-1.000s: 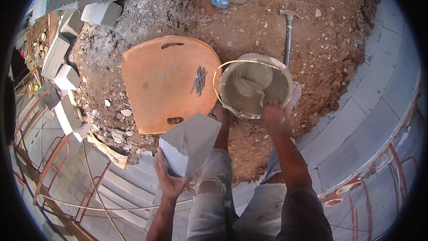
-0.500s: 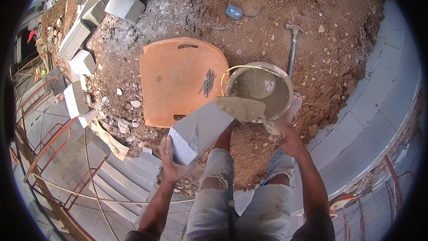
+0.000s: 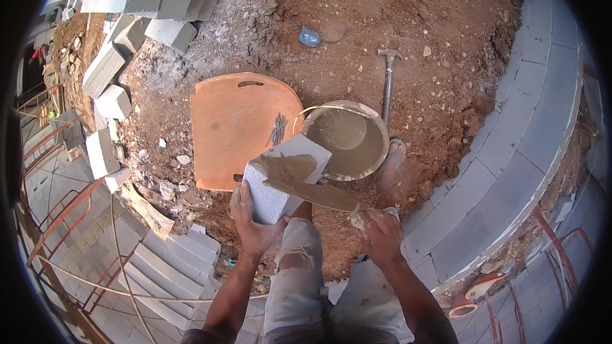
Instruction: The person scoops mortar from a bucket with a trowel and applies it to white rectangular tiles. They place the tiles onto a low wall, tap them into position with a hammer, and repeat the process to extend the tiled section.
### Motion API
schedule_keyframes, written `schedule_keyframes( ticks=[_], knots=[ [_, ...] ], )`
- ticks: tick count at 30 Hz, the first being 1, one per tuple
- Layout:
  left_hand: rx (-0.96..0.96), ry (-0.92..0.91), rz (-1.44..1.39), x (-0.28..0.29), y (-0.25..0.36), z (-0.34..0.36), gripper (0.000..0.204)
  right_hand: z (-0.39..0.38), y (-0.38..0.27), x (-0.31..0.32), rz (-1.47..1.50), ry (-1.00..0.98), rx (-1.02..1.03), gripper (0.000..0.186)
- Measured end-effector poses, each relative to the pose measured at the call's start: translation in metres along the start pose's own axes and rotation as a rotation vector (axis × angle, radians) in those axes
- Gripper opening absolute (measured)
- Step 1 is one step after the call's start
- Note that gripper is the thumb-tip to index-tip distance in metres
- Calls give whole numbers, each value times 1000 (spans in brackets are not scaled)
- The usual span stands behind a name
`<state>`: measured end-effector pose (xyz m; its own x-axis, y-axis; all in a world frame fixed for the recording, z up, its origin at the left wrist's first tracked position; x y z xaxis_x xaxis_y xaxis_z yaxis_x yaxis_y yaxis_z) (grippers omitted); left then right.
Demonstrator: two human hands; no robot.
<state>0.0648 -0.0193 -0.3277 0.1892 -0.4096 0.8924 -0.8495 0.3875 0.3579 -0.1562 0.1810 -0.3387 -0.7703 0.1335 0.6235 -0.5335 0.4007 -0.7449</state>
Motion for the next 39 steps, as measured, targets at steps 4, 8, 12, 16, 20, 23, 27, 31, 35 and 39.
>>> schedule_keyframes(
  ticks=[4,8,12,16,20,23,27,31,35,39],
  knots=[
    [-5,-10,55,-7,1,-5,121,3,27,-1,9,26,-120,52],
    [-4,-44,22,-15,4,-13,119,13,51,-42,-188,-20,-108,53],
    [-7,-73,86,-27,15,-11,117,-12,43,-65,-206,-63,-135,58],
    [49,-36,148,-39,12,-18,114,-39,44,-36,-186,-66,-214,59],
    [128,-82,119,-43,6,-24,121,-16,97,-53,-314,-78,-359,49],
    [109,-104,132,-42,3,-26,119,43,156,-110,-459,-159,-405,30],
    [76,-90,145,-34,2,-34,117,77,192,-170,-681,-213,-526,25],
    [83,-98,93,-37,-15,-44,117,62,191,-207,-561,-429,-522,26],
    [90,-175,117,-39,-24,-39,121,62,213,-184,-95,-437,-544,42],
    [5,-137,184,-38,-29,-35,120,53,212,-138,304,-369,-517,58]
  ],
)
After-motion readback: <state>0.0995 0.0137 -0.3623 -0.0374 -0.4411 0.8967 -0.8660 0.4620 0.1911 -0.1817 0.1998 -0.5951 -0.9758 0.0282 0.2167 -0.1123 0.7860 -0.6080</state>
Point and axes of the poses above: each hand's wrist, its own z-axis towards the middle knuckle, its own x-axis out of the back of the hand, y = z × x, the point moved 6 cm from there along z, towards the middle knuckle, and after that the axes turned 6 degrees about z, right-handed, at the moved point
